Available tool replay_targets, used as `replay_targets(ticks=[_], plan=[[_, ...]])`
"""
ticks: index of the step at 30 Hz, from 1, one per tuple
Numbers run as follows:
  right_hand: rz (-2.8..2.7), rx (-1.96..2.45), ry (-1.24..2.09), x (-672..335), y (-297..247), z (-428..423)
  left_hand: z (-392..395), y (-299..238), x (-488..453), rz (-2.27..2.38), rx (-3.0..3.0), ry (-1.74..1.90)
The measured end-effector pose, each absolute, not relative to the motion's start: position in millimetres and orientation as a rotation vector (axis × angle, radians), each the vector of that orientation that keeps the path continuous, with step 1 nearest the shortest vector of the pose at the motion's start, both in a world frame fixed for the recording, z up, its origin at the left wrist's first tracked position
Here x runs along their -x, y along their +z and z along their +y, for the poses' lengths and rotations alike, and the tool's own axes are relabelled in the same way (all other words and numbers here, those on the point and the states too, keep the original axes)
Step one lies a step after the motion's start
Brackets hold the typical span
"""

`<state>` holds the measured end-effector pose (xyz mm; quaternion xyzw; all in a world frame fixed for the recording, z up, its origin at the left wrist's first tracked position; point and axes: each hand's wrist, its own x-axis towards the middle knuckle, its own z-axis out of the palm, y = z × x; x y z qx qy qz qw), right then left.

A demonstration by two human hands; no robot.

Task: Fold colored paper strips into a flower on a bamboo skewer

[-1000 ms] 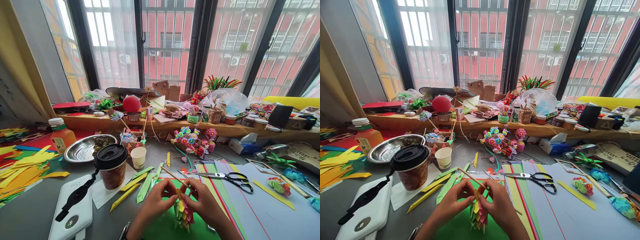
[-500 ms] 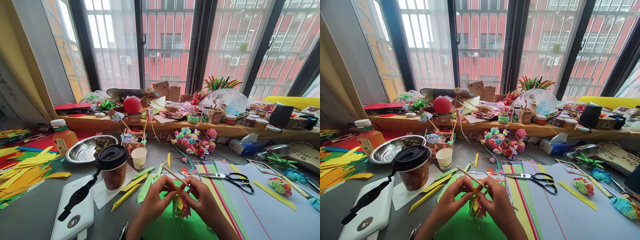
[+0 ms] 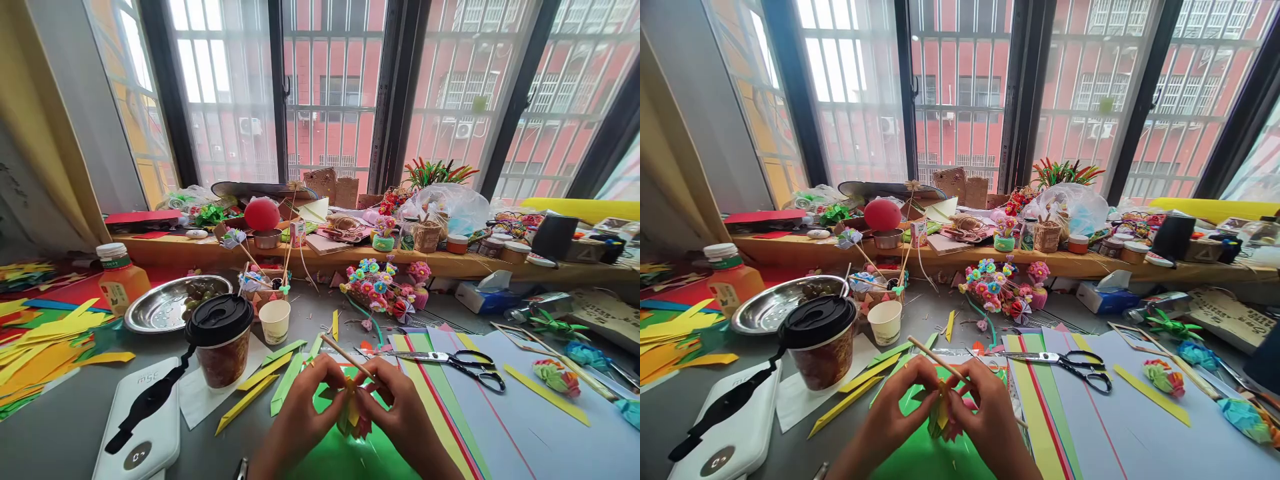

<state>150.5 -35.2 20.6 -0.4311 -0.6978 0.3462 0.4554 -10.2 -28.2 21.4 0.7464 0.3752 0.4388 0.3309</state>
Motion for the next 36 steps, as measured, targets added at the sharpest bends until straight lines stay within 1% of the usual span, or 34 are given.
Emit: replay_targets(ticks=[6, 19, 29, 36], plan=[[-1.647, 1.019, 0.969, -148, 23, -37, -27, 30, 17, 0.985, -1.951, 1.057], [-1.651, 1.133, 0.715, -143, 13, -33, -24, 23, 10, 1.055, -1.918, 1.105], [-1.706, 1.137, 0.753, -146, 15, -33, -20, 21, 14, 1.0, -1.865, 1.059], [-1.803, 1.158, 0.596, -148, 12, -33, -21, 21, 13, 1.035, -1.873, 1.088]])
